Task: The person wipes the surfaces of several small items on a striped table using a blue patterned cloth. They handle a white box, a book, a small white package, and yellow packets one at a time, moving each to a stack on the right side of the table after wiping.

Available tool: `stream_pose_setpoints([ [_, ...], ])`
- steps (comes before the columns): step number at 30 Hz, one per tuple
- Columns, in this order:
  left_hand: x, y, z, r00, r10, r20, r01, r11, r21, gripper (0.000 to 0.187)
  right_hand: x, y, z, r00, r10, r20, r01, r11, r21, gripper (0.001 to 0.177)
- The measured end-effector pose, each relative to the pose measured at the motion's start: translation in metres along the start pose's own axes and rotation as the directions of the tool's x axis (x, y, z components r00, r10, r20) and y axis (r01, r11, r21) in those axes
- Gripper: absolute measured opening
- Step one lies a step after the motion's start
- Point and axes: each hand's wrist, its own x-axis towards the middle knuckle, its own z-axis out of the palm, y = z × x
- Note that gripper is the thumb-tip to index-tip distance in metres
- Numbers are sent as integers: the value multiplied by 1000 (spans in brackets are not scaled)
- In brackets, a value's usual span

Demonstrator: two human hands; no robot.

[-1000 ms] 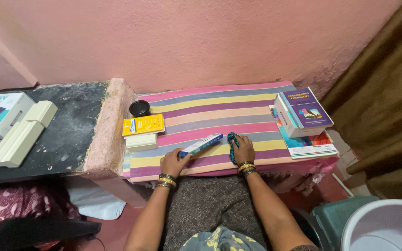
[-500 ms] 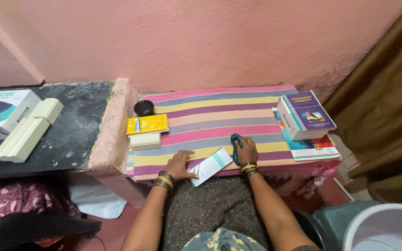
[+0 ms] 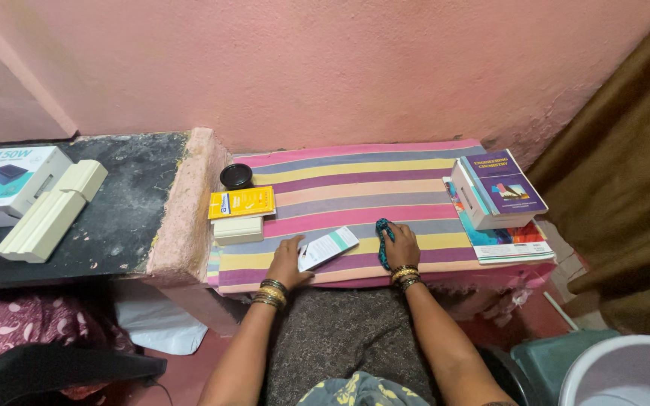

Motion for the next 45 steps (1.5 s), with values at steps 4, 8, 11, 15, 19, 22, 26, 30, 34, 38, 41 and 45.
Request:
stream_pose_setpoints([
  [4, 4, -25, -18, 987, -40, 158, 57, 992, -109, 127, -4, 4, 1, 1000, -7, -9, 8, 1000, 2, 28],
  [8, 2, -49, -13, 992, -71, 109, 83, 990, -110, 114, -2, 3, 3, 999, 39, 0, -39, 998, 45, 30],
  [11, 8, -56, 2, 999, -6, 48, 17, 973, -229, 109, 7, -13, 5, 971, 239, 16, -237, 945, 225, 36],
  [15, 11, -40, 15, 998, -31, 57, 42, 977, -211, 108, -33, -93, 33, 983, -44, 180, 5, 978, 208, 30],
  [19, 15, -27, 12, 989, -89, 116, 100, 991, -94, 105, -77, -163, 38, 909, -330, 253, 333, 942, 35, 27],
  [22, 13, -25, 8, 999, -37, 39, 41, 992, -118, 104, -62, -178, 38, 903, -230, 362, 256, 966, -24, 26],
  [26, 9, -18, 7, 996, -68, 52, 72, 994, -86, 101, -40, -152, 33, 937, -159, 310, 195, 977, -87, 26],
  [30, 8, -12, 2, 994, -82, 71, 88, 993, -78, 100, -7, -98, 27, 980, -43, 195, 79, 980, -184, 26],
  [34, 5, -1, -9, 989, -103, 109, 106, 994, -20, 101, 21, -30, 16, 975, 118, 189, -97, 988, -118, 25],
  [38, 8, 9, -15, 987, -122, 102, 119, 993, 26, 104, 20, 11, 16, 988, 31, 150, -43, 996, 80, 28],
  [41, 7, 3, -2, 987, -157, 39, 159, 985, -69, 94, 6, 15, 13, 995, 60, 77, -70, 987, 142, 33],
  [45, 24, -33, 18, 967, -224, -121, 128, 839, -529, 65, -2, 9, 2, 983, 118, 140, -155, 944, 292, 46],
])
